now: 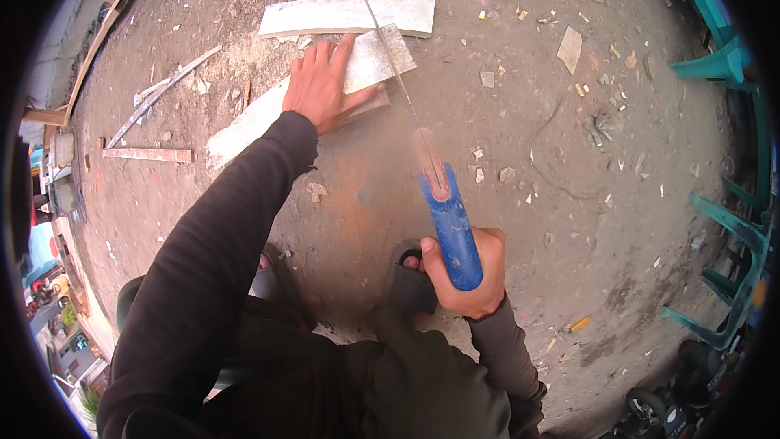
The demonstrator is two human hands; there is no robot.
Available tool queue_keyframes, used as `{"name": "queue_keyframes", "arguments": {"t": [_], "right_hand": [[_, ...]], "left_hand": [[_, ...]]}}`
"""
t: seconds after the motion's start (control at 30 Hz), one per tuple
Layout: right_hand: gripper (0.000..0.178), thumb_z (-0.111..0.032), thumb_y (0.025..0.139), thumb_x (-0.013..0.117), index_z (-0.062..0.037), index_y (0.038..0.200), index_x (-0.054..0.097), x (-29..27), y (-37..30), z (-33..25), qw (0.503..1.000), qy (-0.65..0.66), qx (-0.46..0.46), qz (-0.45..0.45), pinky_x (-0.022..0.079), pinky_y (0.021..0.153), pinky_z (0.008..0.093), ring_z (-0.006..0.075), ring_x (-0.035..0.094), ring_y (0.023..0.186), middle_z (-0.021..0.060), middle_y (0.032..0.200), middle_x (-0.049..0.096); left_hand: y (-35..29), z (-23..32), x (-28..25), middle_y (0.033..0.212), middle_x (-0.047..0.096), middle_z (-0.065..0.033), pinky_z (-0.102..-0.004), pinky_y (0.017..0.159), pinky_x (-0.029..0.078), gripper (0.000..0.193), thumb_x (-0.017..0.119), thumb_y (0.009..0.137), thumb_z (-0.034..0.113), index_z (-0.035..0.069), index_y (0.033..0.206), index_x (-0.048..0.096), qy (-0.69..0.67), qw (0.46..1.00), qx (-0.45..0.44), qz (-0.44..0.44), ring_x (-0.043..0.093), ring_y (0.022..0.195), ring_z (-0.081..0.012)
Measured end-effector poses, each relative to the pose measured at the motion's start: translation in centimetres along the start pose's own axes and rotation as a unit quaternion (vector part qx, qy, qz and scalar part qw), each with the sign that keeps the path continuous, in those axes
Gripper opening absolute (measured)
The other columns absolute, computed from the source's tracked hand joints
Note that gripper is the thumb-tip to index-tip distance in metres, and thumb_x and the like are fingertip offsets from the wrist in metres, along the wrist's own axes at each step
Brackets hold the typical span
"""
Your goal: The person saws a piece of wood by hand. They hold the wood steady with one hand while using a handsaw with the other to cut through it, eventually cutting a smaller block off.
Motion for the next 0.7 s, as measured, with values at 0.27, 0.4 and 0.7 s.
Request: {"name": "queue_keyframes", "arguments": {"t": [0.27, 0.4, 0.7], "right_hand": [[0.01, -0.002, 0.082, 0.068, -0.0007, 0.073, 0.062, -0.2, -1.6, -1.3, 0.995, -0.071, -0.049, -0.057, 0.048, 0.051, 0.0305, 0.0205, 0.065, 0.049, 0.0094, 0.056, 0.06], [0.022, -0.009, 0.079, 0.071, -0.0055, 0.067, 0.053, 0.4, -0.7, 0.0, 1.0, 0.005, 0.03, 0.004, 0.035, 0.051, 0.0362, 0.0287, 0.046, 0.045, 0.0069, 0.054, 0.046], [0.003, 0.0, 0.081, 0.068, 0.0031, 0.081, 0.069, 0.2, -1.7, 0.9, 0.999, -0.022, -0.026, -0.04, 0.054, 0.057, 0.0297, 0.0244, 0.073, 0.059, 0.0125, 0.066, 0.07]], "left_hand": [[0.3, -0.5, 0.1, 0.118, 0.052, -0.0167, -0.0465, 0.095, 0.04, 0.089, 0.06, 0.09, 0.067, 0.006, 0.151, 0.039, -0.028, 0.998, -0.048, -0.036, 0.05, 0.112, -0.0311], [-0.1, 0.7, 0.0, 0.118, 0.052, -0.0167, -0.0467, 0.095, 0.04, 0.088, 0.06, 0.09, 0.067, 0.006, 0.15, 0.039, -0.006, 1.0, 0.007, -0.022, 0.051, 0.112, -0.0313], [0.1, 0.3, 0.1, 0.118, 0.053, -0.0171, -0.0458, 0.094, 0.041, 0.087, 0.06, 0.09, 0.067, 0.007, 0.15, 0.04, -0.022, 1.0, -0.014, -0.017, 0.052, 0.11, -0.0314]]}}
Point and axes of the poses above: each hand's wrist, its own y-axis towards the middle knuckle, its own x-axis out of the palm, z = x × y, the point moved 10 cm from there along y, towards the middle knuckle
